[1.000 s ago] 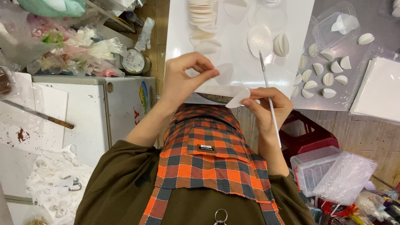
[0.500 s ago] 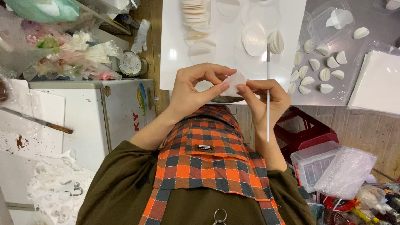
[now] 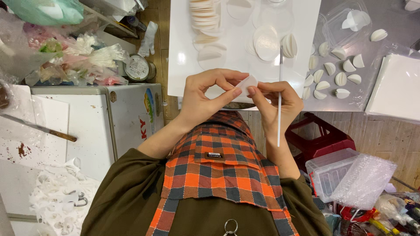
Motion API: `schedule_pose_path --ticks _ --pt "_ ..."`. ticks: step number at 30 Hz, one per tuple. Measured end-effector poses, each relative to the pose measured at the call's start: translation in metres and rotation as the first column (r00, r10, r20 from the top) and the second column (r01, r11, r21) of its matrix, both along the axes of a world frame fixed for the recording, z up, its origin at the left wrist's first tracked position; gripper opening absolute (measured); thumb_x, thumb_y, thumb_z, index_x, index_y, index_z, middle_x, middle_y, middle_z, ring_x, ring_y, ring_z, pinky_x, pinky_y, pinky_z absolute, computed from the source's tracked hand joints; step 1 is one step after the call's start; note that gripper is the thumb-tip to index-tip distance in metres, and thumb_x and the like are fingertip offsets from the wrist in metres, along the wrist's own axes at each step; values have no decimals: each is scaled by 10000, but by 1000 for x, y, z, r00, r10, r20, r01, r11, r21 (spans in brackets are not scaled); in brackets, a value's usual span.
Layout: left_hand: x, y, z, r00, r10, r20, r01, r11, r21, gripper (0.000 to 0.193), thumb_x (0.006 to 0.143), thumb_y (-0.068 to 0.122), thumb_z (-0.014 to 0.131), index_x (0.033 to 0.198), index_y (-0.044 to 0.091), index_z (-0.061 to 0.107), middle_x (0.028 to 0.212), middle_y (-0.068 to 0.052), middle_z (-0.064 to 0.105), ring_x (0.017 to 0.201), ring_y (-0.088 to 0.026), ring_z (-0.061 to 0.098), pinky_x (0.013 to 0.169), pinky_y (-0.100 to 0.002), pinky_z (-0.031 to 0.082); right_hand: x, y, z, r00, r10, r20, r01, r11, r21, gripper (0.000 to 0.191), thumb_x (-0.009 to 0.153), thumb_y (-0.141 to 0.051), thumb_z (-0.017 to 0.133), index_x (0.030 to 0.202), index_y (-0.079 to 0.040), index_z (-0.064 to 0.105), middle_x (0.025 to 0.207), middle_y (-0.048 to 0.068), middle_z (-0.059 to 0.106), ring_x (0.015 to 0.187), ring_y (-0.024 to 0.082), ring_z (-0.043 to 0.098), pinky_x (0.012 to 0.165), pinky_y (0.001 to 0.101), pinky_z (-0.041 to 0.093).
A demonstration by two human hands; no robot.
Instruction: The person repeatedly picks up small white petal-shaped pieces and uses a thin white tool to press and shape their edges. The shaped pieces are placed into a clear plastic container on the table. The process is repetitive and continues throughout the clip.
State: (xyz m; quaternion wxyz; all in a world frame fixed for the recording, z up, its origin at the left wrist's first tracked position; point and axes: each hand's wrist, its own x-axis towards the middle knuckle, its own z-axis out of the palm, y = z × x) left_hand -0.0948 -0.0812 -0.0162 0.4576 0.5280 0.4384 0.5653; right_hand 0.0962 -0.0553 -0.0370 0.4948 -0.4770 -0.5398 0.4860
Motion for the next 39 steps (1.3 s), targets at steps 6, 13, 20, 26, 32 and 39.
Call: schedule_pose_path --ticks 6,13,20,26,32,39 --pt "18 -5 4 886 296 -358 -140 905 402 95 912 -4 801 908 24 711 1239 -105 730 1054 -239 751 850 -296 613 0 -5 -15 999 -50 5 50 997 65 177 907 34 846 976 38 684 915 116 735 817 128 695 728 220 548" --pt "5 3 5 903 250 -348 -42 860 509 181 865 61 846 971 14 708 1170 -146 727 1005 -261 739 854 -328 604 6 -6 -28 995 -3 -99 27 970 241 189 923 92 827 1032 47 679 991 148 746 852 155 709 753 226 552" --pt "-4 6 1 989 61 -135 -42 990 137 127 935 7 802 1044 12 737 1040 -83 780 967 -149 772 882 -273 632 4 -4 -14 997 41 59 -63 888 455 189 883 119 832 987 52 689 894 170 734 801 195 716 637 234 525" --pt "-9 6 1 995 -62 -75 67 995 70 166 912 30 834 1047 20 739 1006 -81 775 956 -151 761 906 -278 620 4 2 -2 984 87 156 -158 829 537 183 882 112 828 985 40 695 888 168 744 801 226 741 620 252 543" --pt "-11 7 6 981 -187 -43 188 982 22 271 910 55 817 1161 19 722 1051 -64 760 966 -131 738 891 -259 597 4 5 -7 978 158 140 -210 797 567 211 842 21 872 977 5 711 904 107 733 791 204 734 686 283 588" --pt "-5 8 -3 990 -137 43 136 990 34 109 955 22 792 1039 41 724 1016 -44 699 842 -89 653 796 -244 543 10 4 -6 963 255 86 -269 914 305 323 775 -53 920 1000 30 703 1005 139 737 883 184 725 784 268 574"
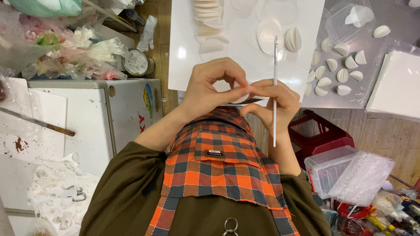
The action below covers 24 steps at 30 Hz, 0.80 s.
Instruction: The person repeatedly picks up small white petal-shaped pieces and uses a thin white tool to press and shape their edges. The shaped pieces are placed into a clear plastic container on the table. The process is repetitive and continues throughout the clip.
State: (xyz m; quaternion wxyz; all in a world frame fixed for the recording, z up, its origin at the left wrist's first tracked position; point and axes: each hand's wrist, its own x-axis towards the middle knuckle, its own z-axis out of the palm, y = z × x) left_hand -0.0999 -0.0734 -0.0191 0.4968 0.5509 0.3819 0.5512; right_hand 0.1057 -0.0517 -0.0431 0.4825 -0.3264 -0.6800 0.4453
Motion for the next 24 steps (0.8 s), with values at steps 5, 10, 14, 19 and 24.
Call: schedule_pose_path --ticks 5,10,14,19,24 --pt "1 4 -4 983 109 -148 -108 994 20 172 917 114 865 1023 44 749 966 -24 736 840 -99 683 762 -241 562 -2 -3 -8 999 -34 -30 23 948 -317 173 891 27 847 975 35 696 981 143 756 867 168 731 781 269 592" --pt "-11 5 3 984 -27 -175 56 985 161 447 824 193 898 1178 6 701 1092 -73 669 881 -139 684 760 -249 575 0 13 -27 895 -42 -445 -220 825 -520 172 861 44 815 930 8 662 969 180 753 836 172 731 751 305 612" --pt "-9 1 4 984 -8 -179 36 988 153 338 859 140 898 1118 29 713 1055 -56 703 870 -132 731 777 -256 598 3 13 -37 831 36 -556 -384 760 -524 187 876 62 819 973 29 664 1025 210 747 834 173 707 801 291 567" --pt "-9 0 4 963 65 -260 4 967 254 204 912 40 844 1088 47 742 1001 -45 736 827 -144 731 742 -246 593 7 6 -38 833 102 -544 -427 743 -515 185 868 48 818 945 6 654 1037 223 750 926 208 740 856 315 601" --pt "-9 -1 13 986 -58 -155 86 979 184 344 859 87 860 1162 22 710 1061 -81 705 857 -143 737 793 -261 603 6 4 -40 785 19 -620 -433 733 -525 183 883 57 818 968 19 661 1040 213 749 865 182 720 839 290 571"
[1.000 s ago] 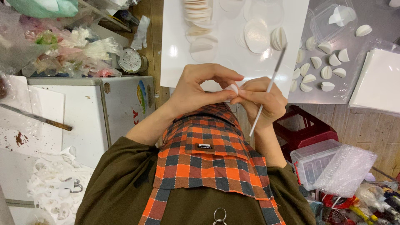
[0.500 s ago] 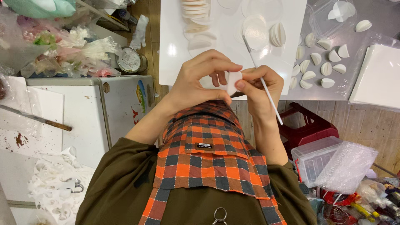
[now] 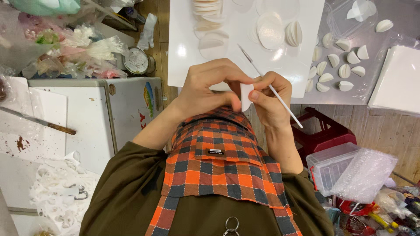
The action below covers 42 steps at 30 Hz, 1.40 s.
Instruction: The person repeatedly picks up small white petal-shaped pieces and uses a thin white tool to press and shape their edges. The shaped pieces are placed into a clear plastic container on the table. The process is repetitive and continues throughout the clip.
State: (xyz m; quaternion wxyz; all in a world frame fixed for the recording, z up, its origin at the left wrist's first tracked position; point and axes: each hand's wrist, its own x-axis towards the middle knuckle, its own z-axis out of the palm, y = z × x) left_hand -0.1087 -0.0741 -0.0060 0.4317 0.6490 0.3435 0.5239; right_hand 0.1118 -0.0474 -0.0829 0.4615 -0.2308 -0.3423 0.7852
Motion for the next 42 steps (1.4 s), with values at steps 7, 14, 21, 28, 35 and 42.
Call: schedule_pose_path --ticks 7,14,21,28,35,42 --pt "3 4 -4 998 14 -67 -12 999 33 304 856 122 909 1071 44 708 991 -58 708 858 -152 710 767 -251 596 3 -2 2 1000 18 10 -18 1000 25 168 870 40 805 963 16 666 1031 196 756 908 191 731 871 298 583" --pt "1 8 -3 939 192 -284 -114 956 271 478 808 319 835 1174 43 699 1148 -63 695 1027 -246 676 876 -340 564 9 -7 13 936 -156 316 110 981 159 182 874 48 828 960 23 670 976 160 736 852 156 677 791 264 537" --pt "10 5 -5 833 371 -410 -143 861 489 581 780 346 921 1276 123 717 1238 -4 681 1062 -210 577 924 -376 417 5 -19 32 871 -394 293 258 874 411 338 884 -65 900 1028 15 605 1014 151 719 905 186 704 837 264 561" --pt "20 4 -30 997 62 -53 -48 974 219 625 792 337 924 1334 160 669 1380 -5 660 1223 -197 616 1075 -325 488 5 -13 38 990 -114 89 97 979 181 396 831 -129 907 911 -61 525 1045 215 746 991 250 760 877 382 653" --pt "8 5 -25 997 -3 -76 18 979 205 704 800 380 921 1385 136 615 1420 -33 633 1322 -238 584 1138 -354 446 11 -13 27 982 -146 118 116 966 229 418 825 -108 935 928 -55 533 1036 211 742 916 186 720 864 298 582" --pt "16 8 -31 974 88 -209 -20 952 305 604 742 383 933 1265 152 736 1308 -7 733 1251 -195 620 1072 -342 449 17 -20 16 969 -185 161 147 963 226 461 783 -172 969 901 -54 539 1028 164 741 916 140 682 839 251 545"
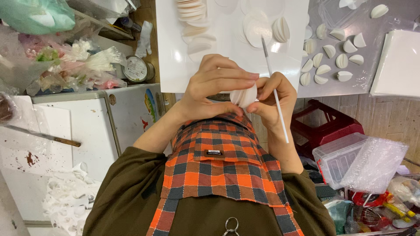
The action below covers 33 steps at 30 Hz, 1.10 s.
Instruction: The person repeatedly picks up small white petal-shaped pieces and uses a thin white tool to press and shape their edges. The shaped pieces are placed into a clear plastic container on the table. The process is repetitive and continues throughout the clip.
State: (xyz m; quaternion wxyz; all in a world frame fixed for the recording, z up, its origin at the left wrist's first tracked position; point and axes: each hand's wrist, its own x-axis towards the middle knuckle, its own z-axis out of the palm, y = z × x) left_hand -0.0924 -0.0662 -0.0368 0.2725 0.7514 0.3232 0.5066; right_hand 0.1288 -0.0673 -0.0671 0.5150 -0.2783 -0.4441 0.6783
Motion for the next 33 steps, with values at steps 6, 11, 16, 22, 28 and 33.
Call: schedule_pose_path --ticks 6,11,16,22,28,33 --pt "18 -5 -6 960 -210 183 245 950 -193 493 932 253 837 1378 160 647 1509 -49 617 1371 -218 570 1229 -392 410 12 -8 -14 988 -23 -153 16 999 -46 458 801 -188 961 911 -81 530 1001 143 744 873 155 704 815 250 550" --pt "36 4 -11 974 -222 -47 220 975 -32 558 862 256 873 1360 161 642 1461 -24 616 1385 -238 552 1229 -498 366 38 -24 -19 988 -123 -93 116 991 -68 437 807 -150 947 913 -72 530 1030 156 746 887 156 703 846 266 553" --pt "67 11 -20 952 -250 -175 254 967 5 603 848 320 894 1370 135 655 1389 11 674 1356 -224 572 1223 -510 345 62 -47 -20 962 -272 -6 269 956 -114 428 779 -87 924 923 -61 522 1049 156 737 947 177 704 889 306 572" --pt "119 15 -28 922 -226 -314 262 962 74 610 832 390 889 1348 143 678 1312 40 707 1275 -180 601 1197 -507 313 101 -63 -17 935 -339 107 355 911 -211 371 790 -8 855 880 -79 502 1054 152 749 925 168 722 840 296 590" --pt "164 17 -37 917 -188 -351 230 970 82 799 807 521 843 1410 61 594 1442 -88 599 1325 -290 549 1195 -568 272 150 -34 -51 815 -415 405 476 877 -60 357 811 38 830 876 -58 493 1103 158 743 904 115 650 788 247 541" --pt "153 9 -36 933 2 -360 23 998 65 688 834 373 908 1381 85 606 1442 -78 614 1340 -284 567 1226 -557 303 223 90 -95 650 -566 507 597 793 120 335 883 -71 870 881 -62 535 938 94 713 805 126 654 733 253 542"
